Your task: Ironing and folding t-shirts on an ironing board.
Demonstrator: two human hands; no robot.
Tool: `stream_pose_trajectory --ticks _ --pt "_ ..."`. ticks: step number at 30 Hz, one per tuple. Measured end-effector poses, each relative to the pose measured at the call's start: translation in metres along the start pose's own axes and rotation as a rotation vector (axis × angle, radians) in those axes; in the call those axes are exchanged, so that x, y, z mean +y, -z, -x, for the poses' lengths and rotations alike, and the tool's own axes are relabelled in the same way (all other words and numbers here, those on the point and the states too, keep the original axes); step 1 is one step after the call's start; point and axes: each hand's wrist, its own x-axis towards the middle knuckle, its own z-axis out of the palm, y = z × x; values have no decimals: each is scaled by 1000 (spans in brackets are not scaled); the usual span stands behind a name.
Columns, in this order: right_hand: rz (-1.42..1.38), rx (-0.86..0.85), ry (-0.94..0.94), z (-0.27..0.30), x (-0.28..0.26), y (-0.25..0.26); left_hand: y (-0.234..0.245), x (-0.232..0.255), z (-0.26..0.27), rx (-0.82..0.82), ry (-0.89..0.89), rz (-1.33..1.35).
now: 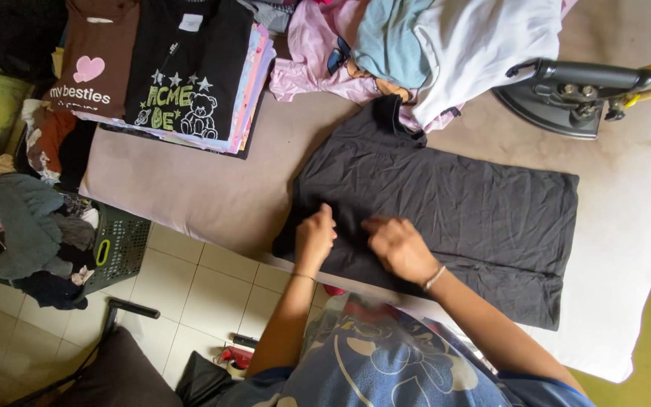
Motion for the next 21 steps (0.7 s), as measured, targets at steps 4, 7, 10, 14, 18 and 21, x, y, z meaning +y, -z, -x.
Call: stream_pose_trajectory --ticks 4,7,10,14,18,21 --pt "163 -78 306 23 -14 -12 43 -3 -11 -256 620 545" --pt "179 -34 253 28 -9 -18 19 -28 0 -347 553 642" --pt "226 -111 203 31 -8 -22 2 -34 16 -141 57 267" --pt "288 -192 179 35 -11 -20 -8 -20 33 222 -117 123" --pt "92 -195 -26 26 -11 31 -2 -17 23 272 -234 -5" --pt "182 62 -247 31 65 83 52 27 -17 365 -277 -162"
